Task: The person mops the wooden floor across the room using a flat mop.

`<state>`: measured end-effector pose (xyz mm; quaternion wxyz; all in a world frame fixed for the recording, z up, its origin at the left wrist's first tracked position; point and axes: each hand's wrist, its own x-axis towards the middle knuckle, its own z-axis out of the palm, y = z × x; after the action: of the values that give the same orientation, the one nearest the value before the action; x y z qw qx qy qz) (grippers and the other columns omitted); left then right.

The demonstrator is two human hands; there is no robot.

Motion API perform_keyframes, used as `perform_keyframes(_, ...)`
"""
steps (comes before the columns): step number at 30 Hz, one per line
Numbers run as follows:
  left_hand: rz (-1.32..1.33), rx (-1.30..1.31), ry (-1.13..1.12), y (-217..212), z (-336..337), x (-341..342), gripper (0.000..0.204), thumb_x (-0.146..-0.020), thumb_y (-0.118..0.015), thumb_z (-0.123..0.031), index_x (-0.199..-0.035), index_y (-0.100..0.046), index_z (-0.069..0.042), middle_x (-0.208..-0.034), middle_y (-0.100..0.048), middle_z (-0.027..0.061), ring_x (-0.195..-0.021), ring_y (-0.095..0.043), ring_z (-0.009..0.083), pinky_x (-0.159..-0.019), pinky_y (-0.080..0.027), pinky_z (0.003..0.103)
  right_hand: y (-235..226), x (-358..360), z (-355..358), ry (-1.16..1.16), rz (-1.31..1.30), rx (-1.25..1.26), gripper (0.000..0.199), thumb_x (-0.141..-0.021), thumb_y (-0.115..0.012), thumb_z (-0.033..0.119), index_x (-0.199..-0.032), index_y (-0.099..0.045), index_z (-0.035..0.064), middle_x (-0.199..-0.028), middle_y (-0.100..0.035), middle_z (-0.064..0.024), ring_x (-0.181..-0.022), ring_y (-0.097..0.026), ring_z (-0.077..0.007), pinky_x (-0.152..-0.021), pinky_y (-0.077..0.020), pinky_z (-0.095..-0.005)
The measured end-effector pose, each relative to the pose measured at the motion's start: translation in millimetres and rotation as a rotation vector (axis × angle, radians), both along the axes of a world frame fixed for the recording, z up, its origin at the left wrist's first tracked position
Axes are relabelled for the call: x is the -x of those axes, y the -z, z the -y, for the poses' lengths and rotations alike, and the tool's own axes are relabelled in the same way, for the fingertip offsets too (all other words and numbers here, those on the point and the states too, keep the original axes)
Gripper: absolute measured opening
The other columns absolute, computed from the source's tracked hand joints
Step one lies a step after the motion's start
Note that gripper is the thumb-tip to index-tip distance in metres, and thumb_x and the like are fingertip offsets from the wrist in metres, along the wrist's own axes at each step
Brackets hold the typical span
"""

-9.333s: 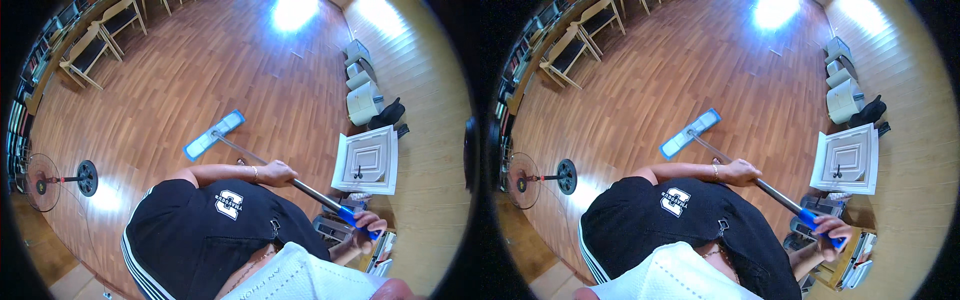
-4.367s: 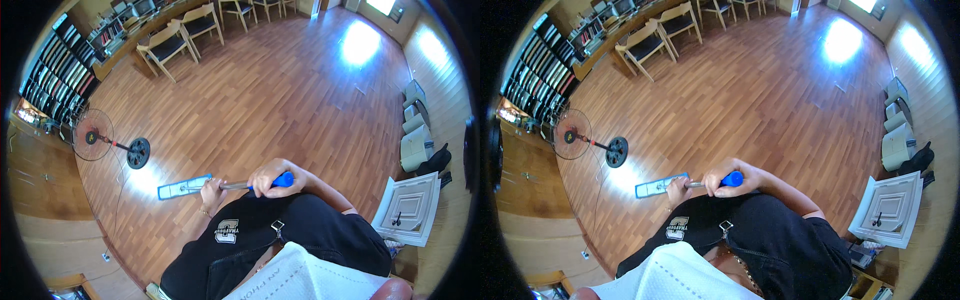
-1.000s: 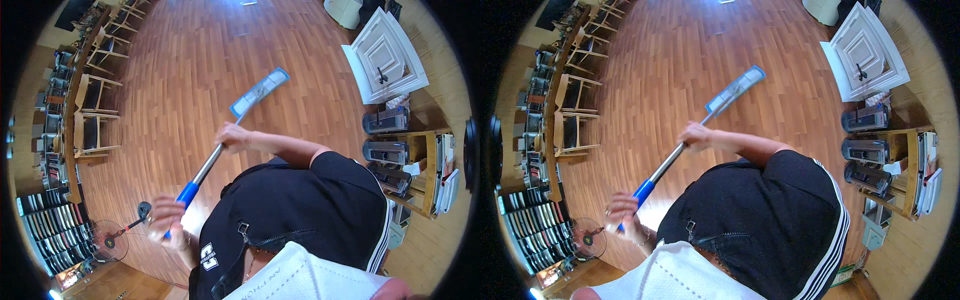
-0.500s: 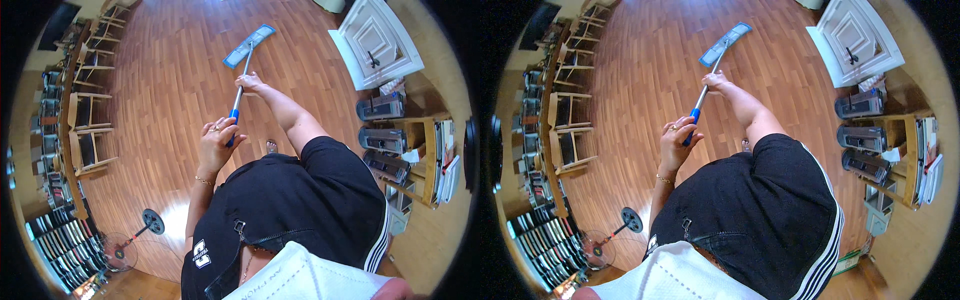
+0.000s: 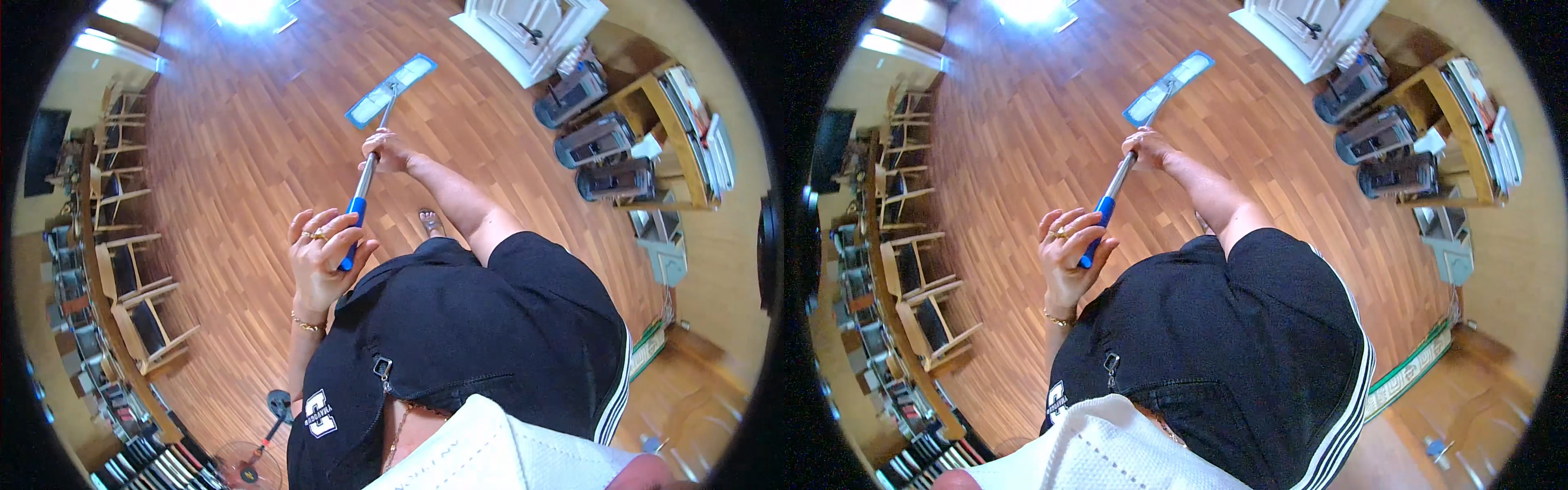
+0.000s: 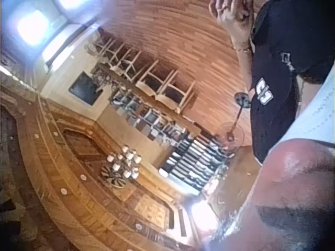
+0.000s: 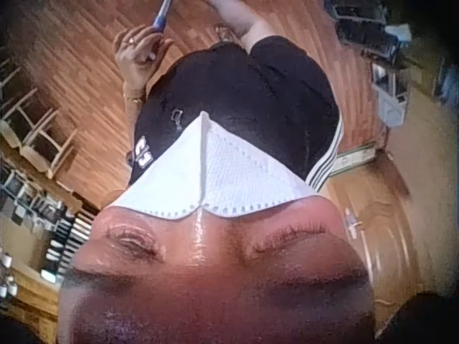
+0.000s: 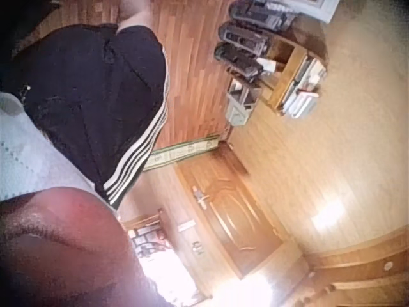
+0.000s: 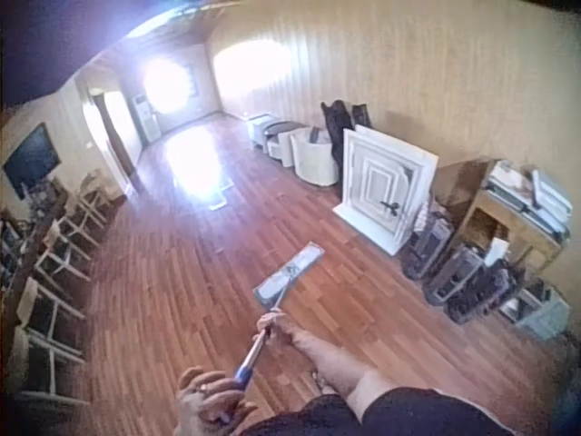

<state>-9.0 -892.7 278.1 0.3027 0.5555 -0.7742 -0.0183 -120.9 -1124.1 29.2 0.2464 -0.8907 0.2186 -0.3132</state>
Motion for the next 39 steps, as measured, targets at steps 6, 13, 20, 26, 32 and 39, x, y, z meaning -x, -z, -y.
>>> perform_keyframes(6, -0.041, 0.061, 0.145, -32.9, -58.0, -15.7, 0.019, -0.069, -0.082, -0.022, -0.079, -0.069, -0.014, -0.093, -0.072, 0.0008, -0.097, -0.065, 0.0227, -0.097, -0.04, 0.045, -20.0, 24.1, -93.6, 0.161, 0.117, -0.112, 0.045, -0.076, -0.073, 0.047, -0.059, -0.051, 0.011, -0.062, -0.057, -0.0112, -0.067, -0.059, -0.0312, -0.057, -0.0426, -0.0426)
perform_keyframes(13, -0.168, 0.127, 0.343, -47.8, -108.3, -12.2, 0.012, -0.069, -0.073, -0.012, -0.076, -0.064, -0.009, -0.085, -0.071, 0.0068, -0.082, -0.068, 0.0258, -0.093, -0.044, 0.047, -53.2, 71.7, -181.7, 0.198, 0.032, -0.093, 0.044, -0.079, -0.071, 0.044, -0.059, -0.053, 0.0095, -0.06, -0.056, -0.0117, -0.06, -0.057, -0.0311, -0.054, -0.0416, -0.0424)
perform_keyframes(20, -0.36, 0.148, 0.482, -40.1, -142.4, 6.9, 0.013, -0.073, -0.072, -0.016, -0.076, -0.062, -0.008, -0.082, -0.071, 0.0079, -0.076, -0.068, 0.0265, -0.089, -0.047, 0.046, -71.3, 130.4, -266.4, 0.32, -0.095, -0.267, 0.03, -0.071, -0.065, 0.031, -0.06, -0.051, 0.0078, -0.063, -0.055, -0.0163, -0.062, -0.055, -0.0373, -0.053, -0.0386, -0.0467)
perform_keyframes(26, -0.452, 0.133, 0.691, -25.9, -175.8, 50.4, 0.02, -0.079, -0.071, -0.024, -0.075, -0.06, -0.008, -0.082, -0.07, 0.009, -0.079, -0.068, 0.027, -0.09, -0.046, 0.047, -70.7, 197.2, -353.6, 0.523, -0.223, -0.36, 0.022, -0.066, -0.063, 0.026, -0.059, -0.051, 0.0087, -0.063, -0.055, -0.0174, -0.062, -0.054, -0.0389, -0.054, -0.0384, -0.0482)
perform_keyframes(32, -0.486, -0.048, 1.132, -20.1, -232.5, 137.8, 0.022, -0.076, -0.077, -0.026, -0.082, -0.062, -0.011, -0.09, -0.071, 0.0075, -0.092, -0.068, 0.0297, -0.096, -0.043, 0.048, -68.0, 298.7, -476.7, 0.697, -0.276, -0.423, 0.019, -0.066, -0.061, 0.026, -0.064, -0.052, 0.0089, -0.066, -0.057, -0.0163, -0.067, -0.056, -0.038, -0.058, -0.0412, -0.0486)
perform_keyframes(39, -0.444, -0.421, 1.411, 23.9, -328.2, 262.5, 0.018, -0.07, -0.08, -0.008, -0.076, -0.064, -0.01, -0.094, -0.072, 0.0056, -0.105, -0.067, 0.023, -0.1, -0.039, 0.043, -35.4, 434.5, -648.9, 0.9, -0.303, -0.448, 0.02, -0.066, -0.063, 0.026, -0.065, -0.054, 0.0087, -0.067, -0.057, -0.0161, -0.069, -0.056, -0.0387, -0.06, -0.0425, -0.0488)
